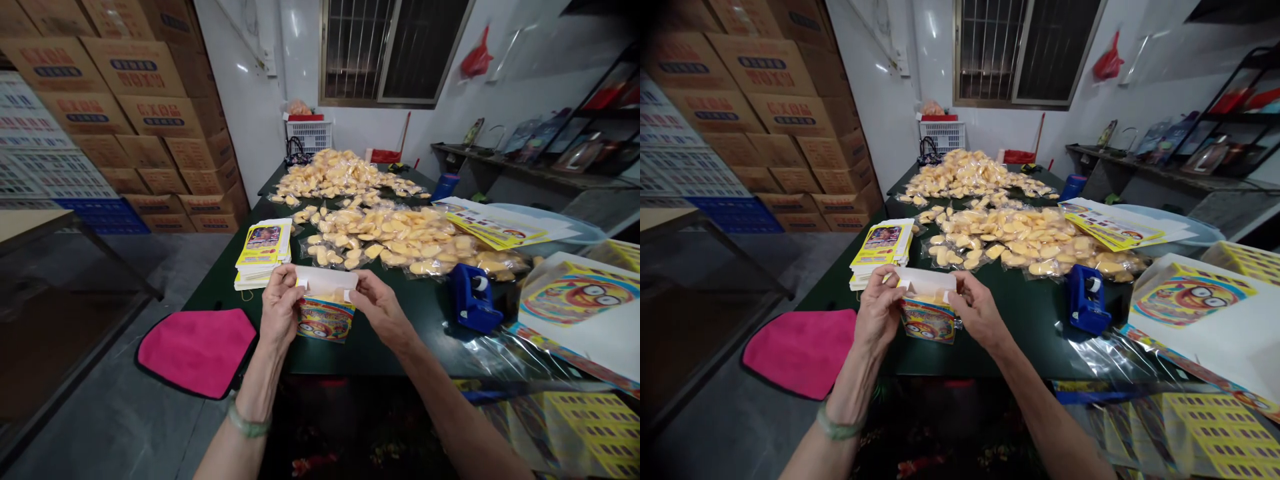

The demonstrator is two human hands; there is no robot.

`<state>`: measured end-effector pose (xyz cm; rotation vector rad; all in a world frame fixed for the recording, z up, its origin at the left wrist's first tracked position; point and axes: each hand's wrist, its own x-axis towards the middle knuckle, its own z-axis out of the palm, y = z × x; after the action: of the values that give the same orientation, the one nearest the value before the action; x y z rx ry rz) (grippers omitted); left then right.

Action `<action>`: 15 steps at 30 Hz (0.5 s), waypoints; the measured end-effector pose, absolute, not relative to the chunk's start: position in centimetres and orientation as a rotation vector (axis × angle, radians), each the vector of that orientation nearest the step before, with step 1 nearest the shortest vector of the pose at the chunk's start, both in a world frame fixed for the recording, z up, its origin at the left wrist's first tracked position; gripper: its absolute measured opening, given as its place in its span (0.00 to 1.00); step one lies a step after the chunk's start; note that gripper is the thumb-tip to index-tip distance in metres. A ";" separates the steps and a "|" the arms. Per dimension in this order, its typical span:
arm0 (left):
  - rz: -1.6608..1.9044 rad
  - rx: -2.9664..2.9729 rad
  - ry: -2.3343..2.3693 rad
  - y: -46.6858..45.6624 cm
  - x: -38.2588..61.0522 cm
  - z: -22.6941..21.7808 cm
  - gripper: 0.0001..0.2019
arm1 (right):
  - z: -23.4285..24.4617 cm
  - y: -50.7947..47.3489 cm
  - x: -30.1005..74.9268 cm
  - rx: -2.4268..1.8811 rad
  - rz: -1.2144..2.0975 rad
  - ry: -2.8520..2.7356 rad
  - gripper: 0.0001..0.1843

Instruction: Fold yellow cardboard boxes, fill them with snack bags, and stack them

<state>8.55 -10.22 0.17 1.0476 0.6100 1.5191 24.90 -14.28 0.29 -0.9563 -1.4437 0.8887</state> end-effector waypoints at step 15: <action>1.698 1.385 0.548 -10.3 7.6 -1.9 0.10 | 0.6 -14.9 26.3 -0.975 0.825 -1.567 0.13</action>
<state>7.57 -10.25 -1.91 1.3850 0.5477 1.6979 26.35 -14.95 0.61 -0.9746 -1.5672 0.8255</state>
